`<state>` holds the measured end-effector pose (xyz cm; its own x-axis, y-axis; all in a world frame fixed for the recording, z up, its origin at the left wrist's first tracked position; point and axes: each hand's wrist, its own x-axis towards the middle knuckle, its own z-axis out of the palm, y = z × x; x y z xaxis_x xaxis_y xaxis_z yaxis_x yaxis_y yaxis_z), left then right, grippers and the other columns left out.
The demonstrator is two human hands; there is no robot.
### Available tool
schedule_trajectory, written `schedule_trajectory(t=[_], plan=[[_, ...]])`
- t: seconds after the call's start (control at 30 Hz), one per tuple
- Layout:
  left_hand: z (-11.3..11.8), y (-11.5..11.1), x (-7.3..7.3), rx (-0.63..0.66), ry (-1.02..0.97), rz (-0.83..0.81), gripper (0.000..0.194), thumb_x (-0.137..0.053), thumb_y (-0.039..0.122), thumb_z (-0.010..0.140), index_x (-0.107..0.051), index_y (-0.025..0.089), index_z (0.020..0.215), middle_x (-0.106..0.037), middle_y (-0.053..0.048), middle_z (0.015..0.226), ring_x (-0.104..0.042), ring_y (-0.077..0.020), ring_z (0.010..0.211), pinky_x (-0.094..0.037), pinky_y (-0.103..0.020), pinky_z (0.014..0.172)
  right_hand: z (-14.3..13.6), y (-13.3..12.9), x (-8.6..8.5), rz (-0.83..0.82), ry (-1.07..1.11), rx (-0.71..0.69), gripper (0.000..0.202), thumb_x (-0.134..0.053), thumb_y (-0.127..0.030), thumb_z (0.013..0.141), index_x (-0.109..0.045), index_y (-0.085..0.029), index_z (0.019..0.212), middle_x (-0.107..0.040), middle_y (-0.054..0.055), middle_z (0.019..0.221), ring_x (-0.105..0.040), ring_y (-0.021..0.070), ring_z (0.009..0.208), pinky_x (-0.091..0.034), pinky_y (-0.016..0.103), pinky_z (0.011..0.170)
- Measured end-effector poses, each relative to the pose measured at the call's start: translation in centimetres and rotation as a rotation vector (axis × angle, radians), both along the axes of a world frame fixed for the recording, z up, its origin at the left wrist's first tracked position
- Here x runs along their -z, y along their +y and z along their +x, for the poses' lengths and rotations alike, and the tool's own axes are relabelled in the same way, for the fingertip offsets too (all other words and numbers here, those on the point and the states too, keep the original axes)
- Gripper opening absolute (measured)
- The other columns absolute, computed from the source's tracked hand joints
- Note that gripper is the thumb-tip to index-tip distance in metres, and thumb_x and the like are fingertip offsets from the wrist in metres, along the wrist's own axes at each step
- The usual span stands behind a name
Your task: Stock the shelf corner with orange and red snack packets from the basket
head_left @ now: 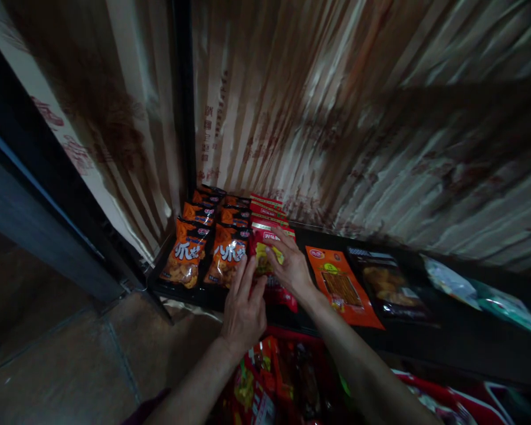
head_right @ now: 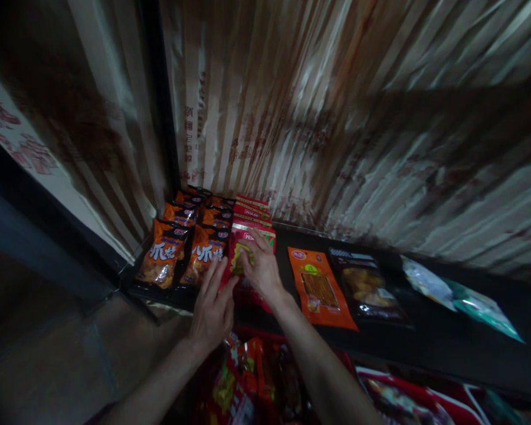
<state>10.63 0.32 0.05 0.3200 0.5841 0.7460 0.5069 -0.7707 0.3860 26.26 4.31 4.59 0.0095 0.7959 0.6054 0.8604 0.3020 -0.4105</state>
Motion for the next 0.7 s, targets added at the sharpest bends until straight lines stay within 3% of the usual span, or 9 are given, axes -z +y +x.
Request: schedule_trajectory(t=[0.17,0.37,0.53,0.7], plan=[[1.2,-1.3,-0.3,0.199,-0.043,0.091,0.036,-0.041,0.001,0.082,-0.059,0.012,0.111,-0.059,-0.016,0.128,-0.043,-0.0233,0.132,-0.050,-0.040,0.100,6.4,-6.7,2.4,-0.014,0.044,0.291,0.028,-0.048,-0.036,0.087,-0.069,-0.021,0.099,-0.061,0.011,0.127,-0.056,0.0274,0.118,-0.046,0.049,0.098],[3.5,-3.3,0.6,0.331,-0.023,0.046,0.031,-0.042,0.006,0.084,-0.065,0.013,0.102,-0.069,-0.012,0.111,-0.065,-0.0174,0.102,-0.056,-0.030,0.087,12.8,-14.2,6.7,-0.108,0.026,0.658,0.038,-0.046,-0.042,0.083,-0.071,-0.016,0.094,-0.063,0.018,0.118,-0.060,0.0319,0.110,-0.051,0.048,0.091],[5.0,-6.1,1.0,0.491,0.262,-0.108,0.032,-0.042,0.012,0.084,-0.064,0.016,0.107,-0.068,-0.010,0.113,-0.065,-0.0193,0.100,-0.055,-0.034,0.087,12.9,-16.8,9.1,-0.010,-0.022,0.639,0.031,-0.046,-0.036,0.085,-0.069,-0.017,0.093,-0.065,0.016,0.114,-0.055,0.0314,0.116,-0.046,0.052,0.097],[5.9,-8.7,2.6,0.691,0.750,-0.427,0.030,-0.047,0.013,0.082,-0.062,0.018,0.107,-0.069,-0.010,0.105,-0.065,-0.0218,0.097,-0.053,-0.036,0.086,10.7,-17.2,8.6,0.126,-0.047,0.474,0.024,-0.048,-0.022,0.088,-0.066,-0.017,0.102,-0.062,0.015,0.123,-0.048,0.0282,0.126,-0.044,0.051,0.101]])
